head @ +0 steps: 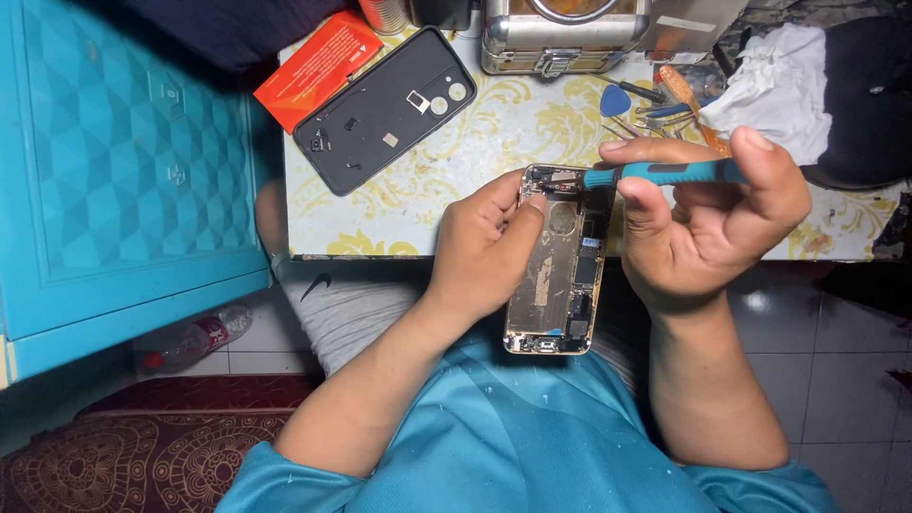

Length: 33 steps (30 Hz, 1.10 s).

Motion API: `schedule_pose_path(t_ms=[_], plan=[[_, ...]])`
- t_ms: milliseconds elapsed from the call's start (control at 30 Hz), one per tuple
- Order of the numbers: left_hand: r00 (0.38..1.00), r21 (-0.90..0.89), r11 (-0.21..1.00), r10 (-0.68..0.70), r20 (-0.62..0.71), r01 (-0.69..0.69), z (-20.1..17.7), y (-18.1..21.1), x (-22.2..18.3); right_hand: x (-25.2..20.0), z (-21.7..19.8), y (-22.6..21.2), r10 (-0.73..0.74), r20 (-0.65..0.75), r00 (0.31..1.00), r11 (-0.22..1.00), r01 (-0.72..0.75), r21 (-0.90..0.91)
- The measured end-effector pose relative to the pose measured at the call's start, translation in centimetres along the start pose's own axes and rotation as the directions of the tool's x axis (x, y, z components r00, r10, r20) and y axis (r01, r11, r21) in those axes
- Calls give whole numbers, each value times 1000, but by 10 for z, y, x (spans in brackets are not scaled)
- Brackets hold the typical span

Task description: Disassembling a smartphone by unscrewing internal components and removing the motherboard at a repair bench.

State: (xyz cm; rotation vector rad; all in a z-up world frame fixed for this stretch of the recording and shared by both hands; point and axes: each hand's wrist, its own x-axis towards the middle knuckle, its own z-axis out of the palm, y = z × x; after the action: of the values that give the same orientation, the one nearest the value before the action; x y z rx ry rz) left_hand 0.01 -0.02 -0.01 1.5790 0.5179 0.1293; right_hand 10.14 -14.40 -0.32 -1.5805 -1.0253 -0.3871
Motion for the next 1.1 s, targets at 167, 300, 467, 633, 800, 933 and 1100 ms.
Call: schedule_pose_path(t_ms=[167,300,467,633,800,933,1100], plan=[[1000,-26,1000,6,7,-6,1,-1,0,-4,-2,3,-8,-10,1000,1000,8,-30],[1000,-8,1000,17,1,-17,0,-1,1,-4,-3,2,-7,18,1000,1000,7,-17],[1000,20,1000,8,-4,-8,0,2,0,4,-7,-3,-65,112,992,998,64,12],[1000,44,999,14,5,-15,-1,2,1,14,-16,-7,19,251,968,950,-96,298],[1000,105,994,6,-20,-4,-1,-2,3,25,-12,-16,-32,184,982,999,39,-36],[1000,114,993,-18,-15,19,-1,-1,3,32,-6,-22,48,212,976,997,-60,50],[999,123,991,47,-19,-45,0,-3,2,34,-3,-18,-72,177,982,997,68,29]])
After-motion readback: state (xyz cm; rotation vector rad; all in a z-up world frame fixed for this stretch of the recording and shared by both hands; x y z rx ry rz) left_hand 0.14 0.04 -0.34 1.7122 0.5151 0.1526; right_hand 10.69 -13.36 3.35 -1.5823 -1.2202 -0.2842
